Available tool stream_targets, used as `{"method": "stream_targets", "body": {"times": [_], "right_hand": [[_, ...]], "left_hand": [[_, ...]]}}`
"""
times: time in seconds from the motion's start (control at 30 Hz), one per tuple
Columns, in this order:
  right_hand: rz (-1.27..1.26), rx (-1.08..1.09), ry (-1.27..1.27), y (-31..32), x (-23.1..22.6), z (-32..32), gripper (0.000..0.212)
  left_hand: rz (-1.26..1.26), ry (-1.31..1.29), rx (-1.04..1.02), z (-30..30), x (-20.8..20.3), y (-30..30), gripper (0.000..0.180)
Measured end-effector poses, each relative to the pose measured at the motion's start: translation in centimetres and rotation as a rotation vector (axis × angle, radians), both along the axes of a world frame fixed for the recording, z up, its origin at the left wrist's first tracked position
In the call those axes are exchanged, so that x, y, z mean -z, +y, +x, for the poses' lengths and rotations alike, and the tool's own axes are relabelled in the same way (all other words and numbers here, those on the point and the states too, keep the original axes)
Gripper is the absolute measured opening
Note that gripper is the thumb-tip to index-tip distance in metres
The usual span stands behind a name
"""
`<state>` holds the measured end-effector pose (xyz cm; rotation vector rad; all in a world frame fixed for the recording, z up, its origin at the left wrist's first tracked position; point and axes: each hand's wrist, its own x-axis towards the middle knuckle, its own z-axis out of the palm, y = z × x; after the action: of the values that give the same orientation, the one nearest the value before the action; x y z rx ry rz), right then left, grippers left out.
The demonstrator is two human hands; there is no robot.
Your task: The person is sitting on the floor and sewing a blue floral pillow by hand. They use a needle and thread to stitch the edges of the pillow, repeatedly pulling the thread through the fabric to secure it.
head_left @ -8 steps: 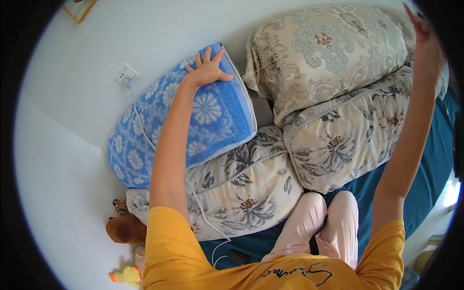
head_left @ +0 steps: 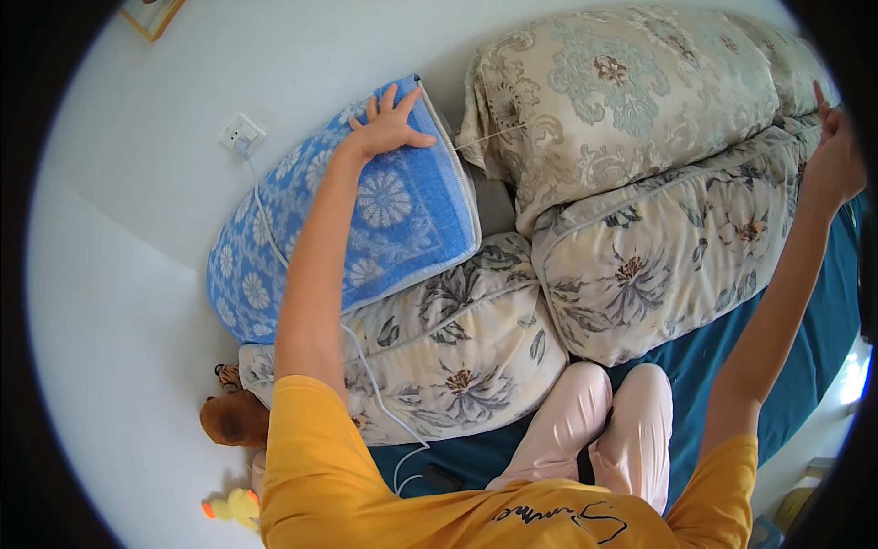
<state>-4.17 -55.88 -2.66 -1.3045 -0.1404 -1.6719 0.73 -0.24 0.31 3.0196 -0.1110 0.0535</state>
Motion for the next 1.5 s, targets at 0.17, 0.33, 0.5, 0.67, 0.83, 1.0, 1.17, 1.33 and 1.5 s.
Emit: {"method": "stream_targets", "body": {"times": [0.17, 0.33, 0.5, 0.67, 0.83, 1.0, 1.17, 1.33, 1.5], "right_hand": [[0.101, -1.141, 0.291, 6.6, 7.8, 5.1, 0.023], [0.137, -1.708, 0.468, 17.5, 8.5, 5.6, 0.017], [0.007, -1.933, 0.566, 22.1, 4.7, 7.3, 0.009], [-0.224, -1.691, 0.624, 25.0, 0.0, 14.0, 0.007], [0.032, -1.768, 0.673, 25.9, 0.2, 18.5, 0.007], [-0.016, -1.596, 0.668, 26.0, 0.0, 17.4, 0.006], [-0.061, -1.473, 0.679, 26.3, 0.7, 16.6, 0.008], [-0.241, -1.266, 0.685, 26.0, 0.8, 17.1, 0.009], [-0.014, -1.252, 0.795, 27.0, 1.0, 17.1, 0.012]], "left_hand": [[0.054, -0.041, 0.003, -0.4, 0.6, 0.4, 0.095], [0.073, -0.058, 0.047, -0.9, -0.6, 0.9, 0.085], [0.163, -0.034, -0.005, -1.5, -0.4, -0.9, 0.079], [0.187, -0.02, -0.056, -1.6, -1.9, -1.2, 0.067], [0.137, -0.171, -0.063, -0.3, -1.5, 0.3, 0.054], [0.103, -0.184, -0.113, 1.2, -2.0, 0.5, 0.055], [0.052, -0.213, -0.132, 1.4, -1.6, 1.1, 0.061], [0.029, -0.247, -0.102, 1.8, -1.5, 1.4, 0.064], [0.03, -0.231, -0.065, 1.5, -1.1, 2.4, 0.069]]}}
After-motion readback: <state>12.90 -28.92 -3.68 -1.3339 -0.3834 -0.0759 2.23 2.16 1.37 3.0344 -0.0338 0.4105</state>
